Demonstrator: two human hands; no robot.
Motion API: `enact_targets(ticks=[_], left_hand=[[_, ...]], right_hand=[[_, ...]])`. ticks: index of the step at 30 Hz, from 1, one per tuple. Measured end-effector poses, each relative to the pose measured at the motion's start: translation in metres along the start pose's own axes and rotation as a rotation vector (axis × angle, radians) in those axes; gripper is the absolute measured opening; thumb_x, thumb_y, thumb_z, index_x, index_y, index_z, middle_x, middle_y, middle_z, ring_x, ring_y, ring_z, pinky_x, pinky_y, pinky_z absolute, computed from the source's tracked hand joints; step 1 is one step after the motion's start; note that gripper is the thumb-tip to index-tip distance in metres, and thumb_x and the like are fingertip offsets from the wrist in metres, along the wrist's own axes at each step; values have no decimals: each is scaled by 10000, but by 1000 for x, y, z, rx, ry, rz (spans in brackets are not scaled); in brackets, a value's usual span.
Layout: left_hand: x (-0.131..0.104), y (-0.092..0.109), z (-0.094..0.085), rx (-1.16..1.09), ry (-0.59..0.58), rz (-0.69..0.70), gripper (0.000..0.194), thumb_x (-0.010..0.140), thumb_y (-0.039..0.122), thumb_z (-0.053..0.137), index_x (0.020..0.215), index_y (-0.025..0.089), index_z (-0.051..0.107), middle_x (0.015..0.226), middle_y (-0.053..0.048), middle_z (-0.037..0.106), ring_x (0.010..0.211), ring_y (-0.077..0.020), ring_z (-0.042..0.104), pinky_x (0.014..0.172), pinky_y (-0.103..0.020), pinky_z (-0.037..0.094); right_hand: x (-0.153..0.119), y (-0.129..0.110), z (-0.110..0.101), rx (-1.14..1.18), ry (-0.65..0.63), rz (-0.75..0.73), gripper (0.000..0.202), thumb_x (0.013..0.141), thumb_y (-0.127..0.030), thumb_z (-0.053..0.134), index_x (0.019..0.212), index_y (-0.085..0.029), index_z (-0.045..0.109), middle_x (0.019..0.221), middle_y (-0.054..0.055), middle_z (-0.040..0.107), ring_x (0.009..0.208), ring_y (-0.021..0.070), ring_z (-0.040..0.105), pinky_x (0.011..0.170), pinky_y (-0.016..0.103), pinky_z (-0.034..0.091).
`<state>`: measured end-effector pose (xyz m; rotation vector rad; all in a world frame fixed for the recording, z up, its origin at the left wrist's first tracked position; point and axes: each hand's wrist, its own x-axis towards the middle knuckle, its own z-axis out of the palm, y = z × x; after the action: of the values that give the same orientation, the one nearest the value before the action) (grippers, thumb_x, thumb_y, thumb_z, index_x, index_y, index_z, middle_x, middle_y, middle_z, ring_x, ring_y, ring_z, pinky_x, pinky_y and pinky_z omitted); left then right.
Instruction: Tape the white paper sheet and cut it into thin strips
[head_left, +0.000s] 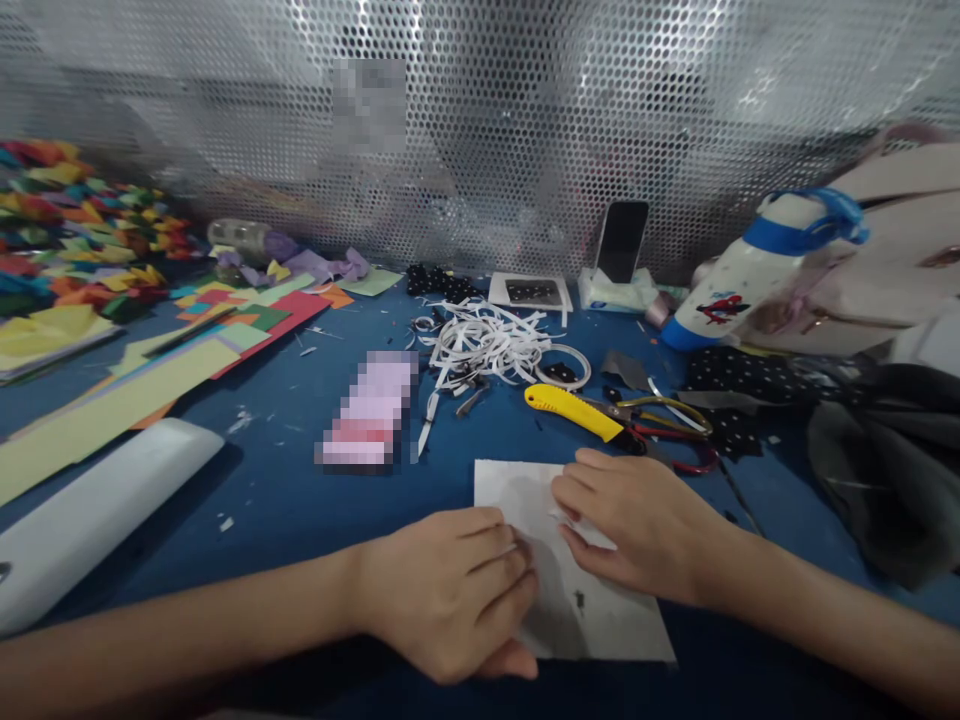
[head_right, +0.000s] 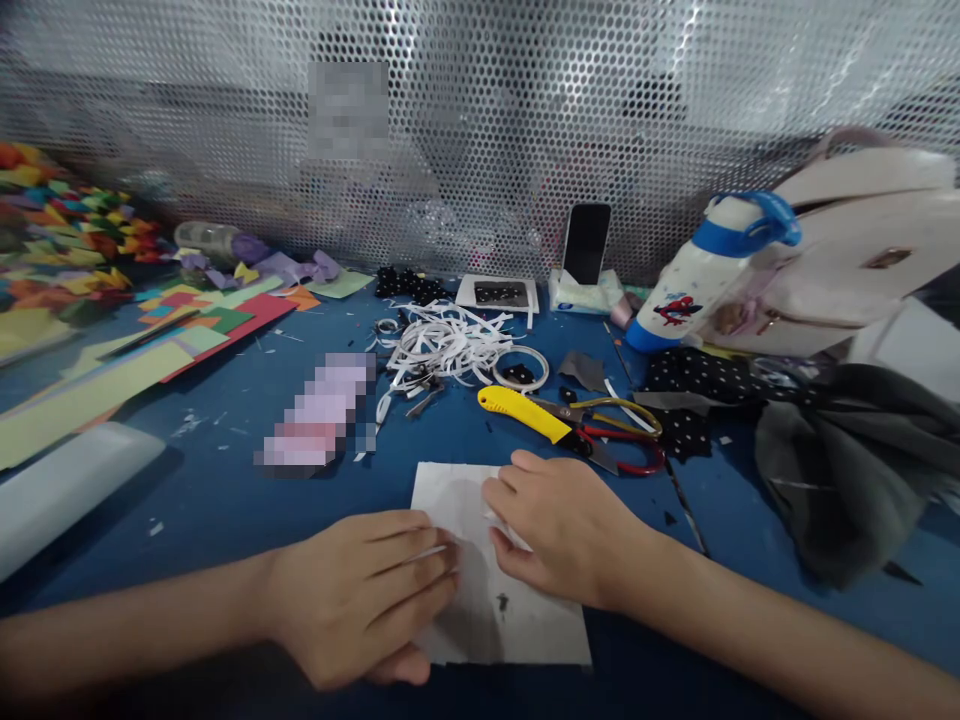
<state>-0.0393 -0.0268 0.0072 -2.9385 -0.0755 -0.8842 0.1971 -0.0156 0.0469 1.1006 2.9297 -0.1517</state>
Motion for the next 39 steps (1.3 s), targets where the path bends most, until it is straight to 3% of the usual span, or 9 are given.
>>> enact_targets(ticks=[9, 17, 23, 30, 39], left_hand=[[-9, -3, 2, -12, -19, -73, 457, 1042, 355, 353, 987, 56, 694, 985, -157, 728, 968, -240, 688, 882, -362, 564], [-10, 0, 3, 18, -48, -150, 451, 1054, 388, 343, 1049, 91, 683, 1059, -120, 733, 991, -213, 688, 884, -325, 537], [-11, -3, 2, -45, -57, -182, 451, 1071, 365, 301, 1093, 94, 661, 1063, -72, 740, 1033, -197, 676, 902, -324, 510], [-10, -14, -3, -152, -63, -162, 401, 1078, 313, 299, 1151, 98, 630, 1183, -64, 706, 1055, -164, 669, 891, -318, 500], [-9, -16, -5, -183, -81, -164, 398, 1076, 316, 294, 1178, 109, 618, 1175, -72, 711, 1055, -176, 679, 862, -307, 502]], right_hand=[[-2, -3, 4, 28, -22, -32, 84, 851, -156, 501, 806, -186, 565, 792, 37, 619, 763, 201, 512, 613, 336, 281], [-4, -2, 0, 138, -57, -51, 93, 824, -110, 521, 793, -187, 563, 788, 19, 625, 762, 185, 529, 639, 319, 313], [-2, -1, 1, 33, -33, 49, 88, 831, -232, 571, 760, -182, 559, 732, 32, 613, 722, 201, 513, 580, 331, 253], [-1, -1, 7, 18, -55, -17, 81, 820, -132, 511, 798, -185, 568, 784, 39, 633, 767, 202, 530, 601, 329, 278], [-9, -12, -22, 245, -141, -77, 124, 781, -112, 549, 705, -190, 490, 691, -20, 557, 679, 139, 482, 599, 284, 300]])
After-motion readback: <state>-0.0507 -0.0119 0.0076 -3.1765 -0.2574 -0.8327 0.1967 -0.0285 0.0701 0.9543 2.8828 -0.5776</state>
